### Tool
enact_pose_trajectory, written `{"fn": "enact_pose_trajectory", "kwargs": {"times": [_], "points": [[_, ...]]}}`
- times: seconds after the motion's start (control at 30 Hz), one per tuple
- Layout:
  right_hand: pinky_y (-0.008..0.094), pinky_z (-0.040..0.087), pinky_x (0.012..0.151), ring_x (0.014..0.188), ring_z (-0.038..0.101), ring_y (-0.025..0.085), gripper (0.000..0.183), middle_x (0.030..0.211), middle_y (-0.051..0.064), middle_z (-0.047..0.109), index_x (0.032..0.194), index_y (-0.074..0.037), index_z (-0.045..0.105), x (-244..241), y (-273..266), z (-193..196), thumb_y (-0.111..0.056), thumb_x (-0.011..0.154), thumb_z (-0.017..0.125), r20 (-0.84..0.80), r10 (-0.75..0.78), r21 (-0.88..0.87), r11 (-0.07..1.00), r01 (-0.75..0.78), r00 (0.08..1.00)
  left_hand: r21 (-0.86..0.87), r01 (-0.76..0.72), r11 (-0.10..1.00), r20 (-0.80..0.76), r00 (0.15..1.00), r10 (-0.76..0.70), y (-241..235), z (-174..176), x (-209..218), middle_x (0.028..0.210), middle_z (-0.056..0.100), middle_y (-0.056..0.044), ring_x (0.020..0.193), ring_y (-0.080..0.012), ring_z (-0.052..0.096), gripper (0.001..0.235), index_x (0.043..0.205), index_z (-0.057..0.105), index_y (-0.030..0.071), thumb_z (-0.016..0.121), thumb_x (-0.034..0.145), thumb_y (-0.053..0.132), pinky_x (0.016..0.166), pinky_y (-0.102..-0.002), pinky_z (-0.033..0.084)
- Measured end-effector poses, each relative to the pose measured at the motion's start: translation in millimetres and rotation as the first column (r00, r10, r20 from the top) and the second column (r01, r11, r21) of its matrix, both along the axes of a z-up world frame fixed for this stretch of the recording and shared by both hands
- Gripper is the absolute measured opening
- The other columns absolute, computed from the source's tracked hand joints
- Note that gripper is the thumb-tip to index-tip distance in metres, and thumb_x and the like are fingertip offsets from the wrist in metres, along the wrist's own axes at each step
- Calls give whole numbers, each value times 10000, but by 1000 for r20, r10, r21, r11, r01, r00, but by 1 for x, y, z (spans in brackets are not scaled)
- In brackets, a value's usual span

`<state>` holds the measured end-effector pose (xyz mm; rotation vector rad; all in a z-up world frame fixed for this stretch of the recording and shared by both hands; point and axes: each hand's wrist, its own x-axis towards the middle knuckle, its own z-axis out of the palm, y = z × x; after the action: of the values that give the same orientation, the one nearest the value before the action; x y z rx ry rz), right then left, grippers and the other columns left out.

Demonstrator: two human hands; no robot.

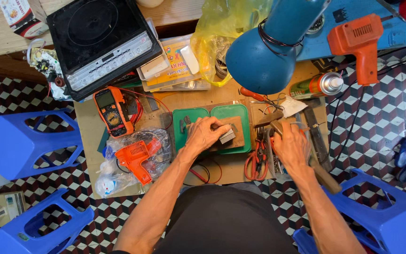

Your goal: The person uses a hammer and screwdriver to adjust a small electronic component, then uses a multimeter to test electrical connections. They also handle a roll of blue tape and various tools on a cluttered workbench.

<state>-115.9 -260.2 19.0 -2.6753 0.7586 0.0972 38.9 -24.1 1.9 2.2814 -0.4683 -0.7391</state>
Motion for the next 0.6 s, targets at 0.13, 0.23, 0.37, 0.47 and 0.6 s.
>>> {"fn": "enact_pose_trajectory", "kwargs": {"times": [0.13, 0.23, 0.37, 0.47, 0.6], "points": [[529, 531, 761, 926, 665, 407, 256, 1009, 216, 667, 1073, -20, 663, 14, -20, -37, -97, 830, 689, 20, 223, -125, 968, -219, 975, -38, -117, 992, 164, 979, 121, 8, -21, -2, 863, 757, -132, 823, -313, 704, 284, 891, 748, 70, 656, 964, 329, 748, -442, 534], [490, 515, 809, 977, 656, 362, 234, 1002, 174, 678, 1049, -44, 680, 18, -29, -60, -79, 818, 700, -8, 329, -211, 922, -324, 944, -183, -340, 922, 60, 933, 356, 25, -32, 3, 842, 736, -149, 754, -288, 730, 213, 1062, 691, 71, 610, 949, 233, 666, -410, 554], [474, 471, 859, 1014, 635, 325, 297, 1022, 138, 689, 1066, -51, 696, 16, -34, -76, -78, 770, 704, -59, 395, -234, 887, -397, 917, -167, -291, 942, 40, 953, 301, 48, -20, -6, 881, 725, -162, 768, -305, 725, 324, 1272, 654, 113, 557, 982, 222, 702, -417, 550], [462, 451, 902, 1036, 618, 310, 393, 1042, 133, 685, 1174, -51, 705, 13, -42, -76, -75, 781, 696, -50, 465, -255, 850, -461, 884, -222, -36, 974, 256, 962, 94, 36, -6, -23, 1095, 749, -154, 1053, -346, 676, 402, 1273, 664, 94, 688, 918, 280, 950, -451, 510], [491, 449, 923, 1070, 610, 321, 527, 1073, 113, 688, 1303, -47, 687, 24, -40, -60, -105, 779, 691, 0, 507, -197, 845, -497, 862, -52, 104, 993, 353, 932, -79, 5, -1, -45, 1105, 687, -248, 1053, -409, 621, 742, 1306, 607, 3, 821, 688, 352, 904, -526, 456]]}}
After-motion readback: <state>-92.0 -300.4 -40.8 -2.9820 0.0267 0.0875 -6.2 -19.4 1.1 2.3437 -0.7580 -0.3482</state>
